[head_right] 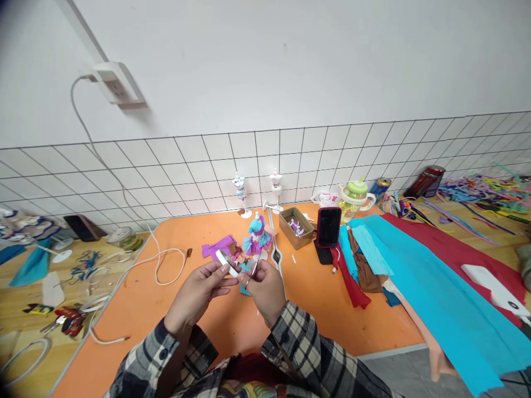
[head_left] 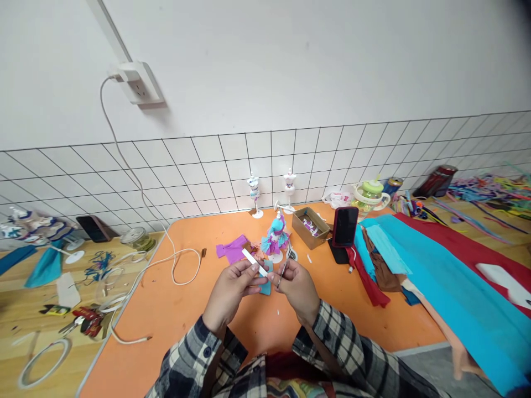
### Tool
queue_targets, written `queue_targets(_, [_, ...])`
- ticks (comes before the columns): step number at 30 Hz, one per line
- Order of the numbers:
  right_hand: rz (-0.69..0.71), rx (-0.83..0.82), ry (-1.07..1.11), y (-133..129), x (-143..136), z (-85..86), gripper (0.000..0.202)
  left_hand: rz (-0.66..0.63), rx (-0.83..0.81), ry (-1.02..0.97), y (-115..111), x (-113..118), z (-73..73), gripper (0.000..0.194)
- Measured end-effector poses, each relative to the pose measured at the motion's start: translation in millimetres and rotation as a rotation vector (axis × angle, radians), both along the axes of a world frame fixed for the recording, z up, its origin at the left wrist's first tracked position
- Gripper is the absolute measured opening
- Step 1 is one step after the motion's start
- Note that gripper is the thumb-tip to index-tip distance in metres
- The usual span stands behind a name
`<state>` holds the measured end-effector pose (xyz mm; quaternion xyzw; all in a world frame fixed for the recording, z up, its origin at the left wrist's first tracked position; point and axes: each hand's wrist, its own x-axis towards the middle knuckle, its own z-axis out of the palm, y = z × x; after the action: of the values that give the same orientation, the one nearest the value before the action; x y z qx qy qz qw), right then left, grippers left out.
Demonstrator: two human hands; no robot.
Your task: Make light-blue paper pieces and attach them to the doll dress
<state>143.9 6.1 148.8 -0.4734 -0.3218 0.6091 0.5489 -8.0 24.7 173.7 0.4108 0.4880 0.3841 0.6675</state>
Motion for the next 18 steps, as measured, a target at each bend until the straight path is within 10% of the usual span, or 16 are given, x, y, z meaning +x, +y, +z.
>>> queue_targets(12, [0.050,-0.060,-0.059,-1.9,-0.5,-3.8,0.041,0.112,0.168,0.108,0.0,5.5,2.1,0.034])
queue_targets(18, [0.414,-0.086,-0.251,-11.8,13.5,-14.6,0.044,-0.026,0.214,-0.004,3.0,-9.9,6.3,0.038])
